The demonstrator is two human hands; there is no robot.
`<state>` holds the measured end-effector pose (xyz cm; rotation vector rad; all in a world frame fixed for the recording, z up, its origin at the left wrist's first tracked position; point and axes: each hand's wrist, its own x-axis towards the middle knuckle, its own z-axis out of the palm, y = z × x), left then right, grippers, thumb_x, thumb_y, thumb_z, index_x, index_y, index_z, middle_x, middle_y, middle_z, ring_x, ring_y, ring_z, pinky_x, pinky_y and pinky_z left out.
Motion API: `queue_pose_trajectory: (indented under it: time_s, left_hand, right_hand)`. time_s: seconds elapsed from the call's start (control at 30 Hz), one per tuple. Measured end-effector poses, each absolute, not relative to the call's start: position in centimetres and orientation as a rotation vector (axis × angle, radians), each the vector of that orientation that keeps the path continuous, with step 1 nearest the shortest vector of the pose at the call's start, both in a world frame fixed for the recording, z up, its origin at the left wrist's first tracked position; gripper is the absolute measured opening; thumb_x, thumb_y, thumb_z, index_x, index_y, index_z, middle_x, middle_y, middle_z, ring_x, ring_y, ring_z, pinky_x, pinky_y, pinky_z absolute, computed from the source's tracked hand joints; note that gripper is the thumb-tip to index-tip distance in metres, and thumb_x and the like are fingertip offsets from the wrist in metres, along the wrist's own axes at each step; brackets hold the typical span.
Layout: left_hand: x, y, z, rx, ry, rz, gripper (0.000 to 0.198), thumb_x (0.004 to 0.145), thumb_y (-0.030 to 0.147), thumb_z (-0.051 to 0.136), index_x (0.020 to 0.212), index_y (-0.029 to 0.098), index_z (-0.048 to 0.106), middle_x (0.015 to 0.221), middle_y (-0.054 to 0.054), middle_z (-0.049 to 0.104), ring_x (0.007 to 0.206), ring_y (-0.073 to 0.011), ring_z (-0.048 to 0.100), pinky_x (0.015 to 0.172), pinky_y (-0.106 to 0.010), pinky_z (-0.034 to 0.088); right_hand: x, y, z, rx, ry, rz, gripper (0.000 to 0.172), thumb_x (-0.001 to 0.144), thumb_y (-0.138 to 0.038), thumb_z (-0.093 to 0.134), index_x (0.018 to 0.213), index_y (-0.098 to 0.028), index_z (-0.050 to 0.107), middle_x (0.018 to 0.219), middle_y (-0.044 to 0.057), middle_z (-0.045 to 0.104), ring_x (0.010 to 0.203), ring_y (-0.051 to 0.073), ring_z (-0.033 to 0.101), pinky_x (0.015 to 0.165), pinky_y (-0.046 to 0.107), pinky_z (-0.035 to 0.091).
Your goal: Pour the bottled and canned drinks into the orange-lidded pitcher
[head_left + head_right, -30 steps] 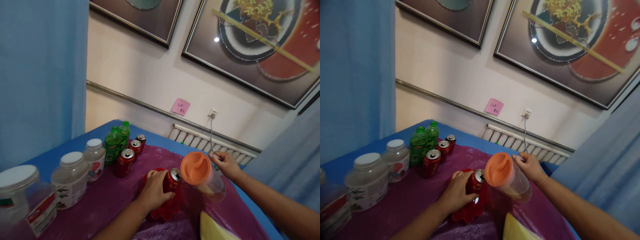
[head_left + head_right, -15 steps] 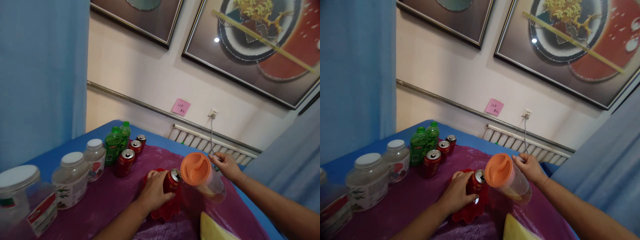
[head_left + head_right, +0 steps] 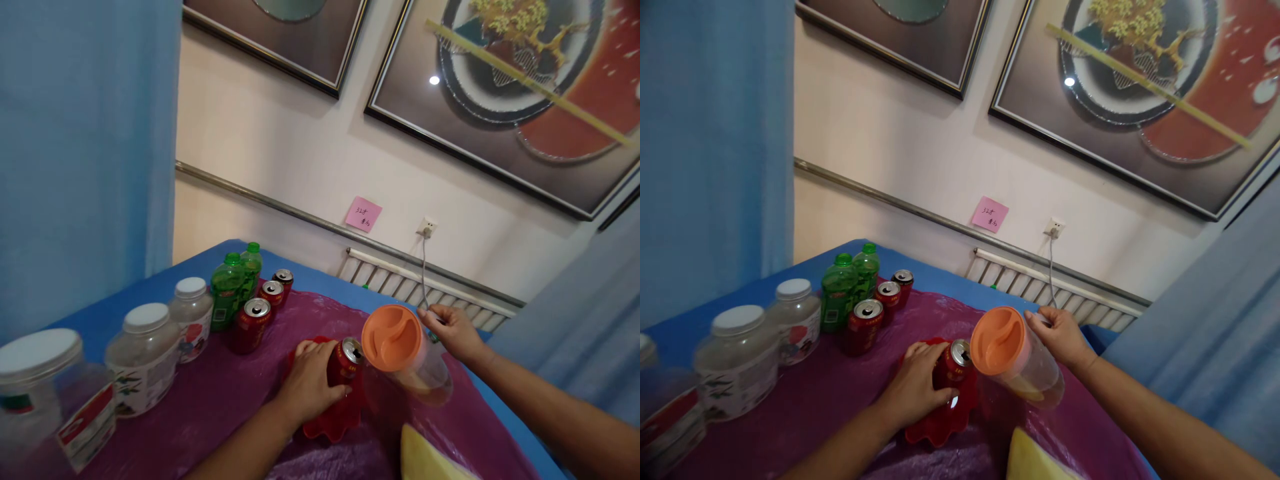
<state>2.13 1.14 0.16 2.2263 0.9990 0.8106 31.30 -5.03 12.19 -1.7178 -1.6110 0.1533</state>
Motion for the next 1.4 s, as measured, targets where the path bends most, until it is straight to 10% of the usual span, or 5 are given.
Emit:
queue_pose_trajectory:
  time_s: [1.4]
  left_hand:
    - [2.13, 0.96, 0.43, 2.219, 0.978, 0.793, 0.07, 0.06, 0.032, 0.086, 0.124, 0.023, 0.061, 0.122, -0.008, 0.069, 0.116, -0.0312, 0.058, 0.112, -0.049, 0.03]
  right_hand:
    - [31.2, -5.11, 12.37, -1.74, -1.616, 0.143, 0.052, 0.082, -0.058, 0.057, 0.055, -0.026, 0.025, 0.056, -0.006, 0.018, 0.051, 0.009, 0.019, 0.047, 0.026, 0.017]
